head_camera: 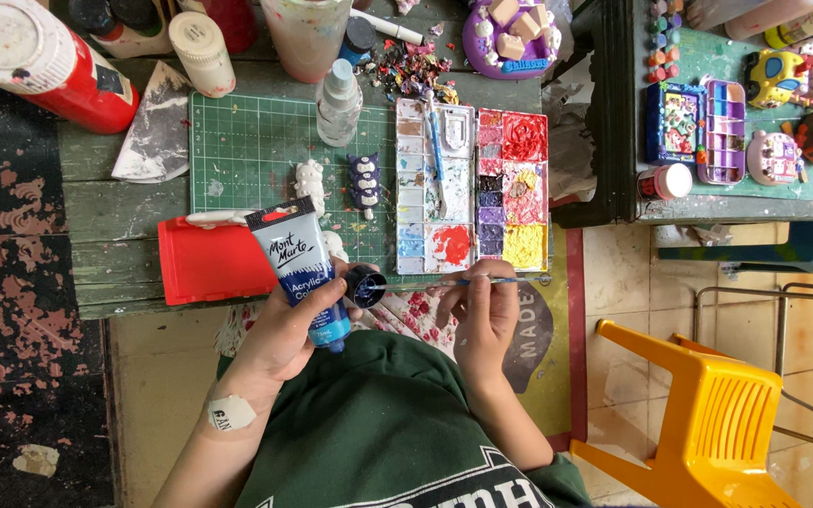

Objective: The person paints small white figurines using a fine brush and blue acrylic paint. They repeatedly dip the brush into a paint palette, apply paint to the figurine's surface, and rotate the object to reach different areas.

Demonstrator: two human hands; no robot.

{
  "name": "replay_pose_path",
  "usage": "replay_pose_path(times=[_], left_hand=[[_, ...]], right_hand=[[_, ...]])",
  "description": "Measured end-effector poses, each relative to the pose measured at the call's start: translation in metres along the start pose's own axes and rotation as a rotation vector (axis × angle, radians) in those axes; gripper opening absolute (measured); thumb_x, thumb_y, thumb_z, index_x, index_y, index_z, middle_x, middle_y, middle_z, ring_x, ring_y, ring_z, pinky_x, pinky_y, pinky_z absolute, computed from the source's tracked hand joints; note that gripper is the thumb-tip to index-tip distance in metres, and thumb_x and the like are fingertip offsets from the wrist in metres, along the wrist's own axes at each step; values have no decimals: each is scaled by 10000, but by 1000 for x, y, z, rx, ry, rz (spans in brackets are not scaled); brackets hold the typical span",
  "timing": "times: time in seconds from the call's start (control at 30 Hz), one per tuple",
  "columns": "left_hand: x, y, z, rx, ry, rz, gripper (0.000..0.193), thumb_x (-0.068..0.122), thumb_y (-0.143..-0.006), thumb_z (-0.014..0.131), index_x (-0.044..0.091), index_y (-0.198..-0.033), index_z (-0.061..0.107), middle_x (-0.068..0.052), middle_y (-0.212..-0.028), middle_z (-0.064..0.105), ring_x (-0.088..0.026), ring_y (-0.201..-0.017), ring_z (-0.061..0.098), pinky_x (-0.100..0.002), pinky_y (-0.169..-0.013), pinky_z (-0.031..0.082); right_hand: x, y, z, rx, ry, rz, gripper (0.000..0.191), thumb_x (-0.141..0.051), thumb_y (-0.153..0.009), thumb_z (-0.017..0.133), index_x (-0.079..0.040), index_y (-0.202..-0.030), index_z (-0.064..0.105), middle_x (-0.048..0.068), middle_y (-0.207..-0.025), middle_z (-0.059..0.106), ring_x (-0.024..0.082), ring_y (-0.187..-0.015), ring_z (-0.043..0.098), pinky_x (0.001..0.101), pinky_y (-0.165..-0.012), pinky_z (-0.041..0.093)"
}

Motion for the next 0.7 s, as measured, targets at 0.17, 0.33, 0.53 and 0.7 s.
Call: replay_pose_path(times=[0.17,0.33,0.53,0.7], left_hand=[[6,0,1,63,-25,-14,313,124,-907,698,72,-1209,633,-82,-1061,725,-197,-809,708,-371,-681,604],[13,3,-1,101,5,84,344,102,-893,705,95,-1222,608,-46,-1057,700,-171,-863,716,-345,-672,584],[22,9,-22,175,1,153,307,111,-917,704,47,-1205,619,-89,-1004,715,-213,-781,707,-337,-653,581],[32,14,-36,263,-28,172,278,153,-928,696,64,-1180,617,-88,-979,708,-208,-767,706,-354,-563,556]], right_hand=[[-4,0,-10,25,-20,-35,114,-175,-1158,429,-69,-1151,471,104,-969,596,136,-577,570,221,-501,384],[-10,-2,-20,0,-35,-86,116,-176,-1168,421,-73,-1191,470,162,-1009,672,136,-594,578,228,-531,388],[-2,-17,-40,30,163,-121,94,-112,-1139,413,-56,-1204,450,173,-1080,680,103,-611,553,223,-543,407],[4,-14,-46,-47,456,-262,107,-42,-1128,418,-18,-1223,460,190,-1118,712,88,-701,583,234,-658,496]])
Point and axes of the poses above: each hand's wrist, its own y-axis away from the middle knuckle, its own z-axis out of the palm, x = y × z, the point moved 3 cm from there along -y, towards the middle knuckle
